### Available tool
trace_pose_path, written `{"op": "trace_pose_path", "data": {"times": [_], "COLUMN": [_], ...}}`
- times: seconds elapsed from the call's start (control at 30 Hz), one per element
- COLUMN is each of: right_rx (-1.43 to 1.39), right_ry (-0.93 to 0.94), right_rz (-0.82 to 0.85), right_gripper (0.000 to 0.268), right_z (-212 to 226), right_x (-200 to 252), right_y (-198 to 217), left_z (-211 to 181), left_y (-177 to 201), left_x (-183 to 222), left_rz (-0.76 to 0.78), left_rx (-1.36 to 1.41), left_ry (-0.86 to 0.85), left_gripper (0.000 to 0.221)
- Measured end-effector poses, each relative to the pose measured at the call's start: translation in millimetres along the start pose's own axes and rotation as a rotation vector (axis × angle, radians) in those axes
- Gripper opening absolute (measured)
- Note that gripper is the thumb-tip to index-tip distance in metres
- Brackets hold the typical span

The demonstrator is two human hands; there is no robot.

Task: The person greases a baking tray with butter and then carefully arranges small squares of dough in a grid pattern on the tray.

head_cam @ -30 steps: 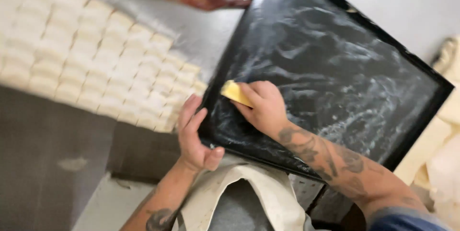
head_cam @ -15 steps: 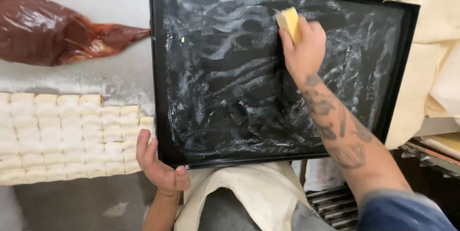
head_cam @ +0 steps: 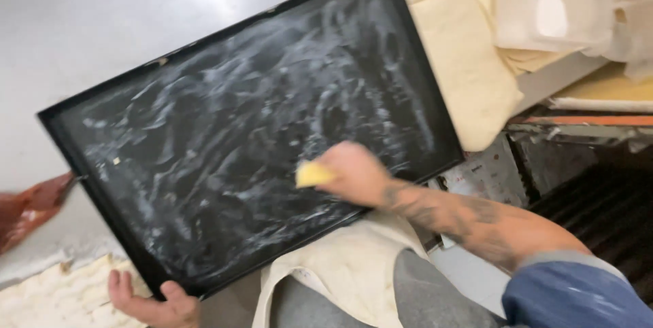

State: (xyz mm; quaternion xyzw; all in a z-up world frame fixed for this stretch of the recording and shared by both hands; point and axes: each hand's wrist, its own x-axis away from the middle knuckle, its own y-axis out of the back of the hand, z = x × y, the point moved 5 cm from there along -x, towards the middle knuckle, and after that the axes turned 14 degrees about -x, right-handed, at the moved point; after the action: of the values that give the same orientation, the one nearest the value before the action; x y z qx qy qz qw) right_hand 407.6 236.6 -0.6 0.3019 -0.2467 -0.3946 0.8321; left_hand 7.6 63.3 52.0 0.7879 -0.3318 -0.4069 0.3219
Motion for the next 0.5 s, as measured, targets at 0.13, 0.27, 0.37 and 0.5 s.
{"op": "trace_pose_path", "data": {"times": [0.13, 0.27, 0.37, 0.5], "right_rx": [-0.343, -0.019, 0.262, 0.029], "right_ry": [-0.649, -0.476, -0.198, -0.261], "right_rz": [-0.564, -0.793, -0.625, -0.617], "right_gripper": [0.05, 0.042, 0.053, 0.031], "right_z": [-81.6, -195.0, -193.5, -224.3], "right_x": [88.0, 142.1, 127.3, 233.1], "right_y": [186.2, 256.4, 271.1, 214.4], "left_z": [-11.3, 5.0, -51.5, -86.1], "left_y": [-4.2, -0.9, 5.6, 32.6], "left_x": [1.5, 19.3, 43.9, 166.6], "left_rz": [-0.053, 0.116, 0.239, 0.621], "left_rx": [-0.094, -0.051, -0.203, 0.058], "left_ry": [-0.049, 0.085, -0.274, 0.097], "left_gripper": [0.068, 0.077, 0.065, 0.04]}}
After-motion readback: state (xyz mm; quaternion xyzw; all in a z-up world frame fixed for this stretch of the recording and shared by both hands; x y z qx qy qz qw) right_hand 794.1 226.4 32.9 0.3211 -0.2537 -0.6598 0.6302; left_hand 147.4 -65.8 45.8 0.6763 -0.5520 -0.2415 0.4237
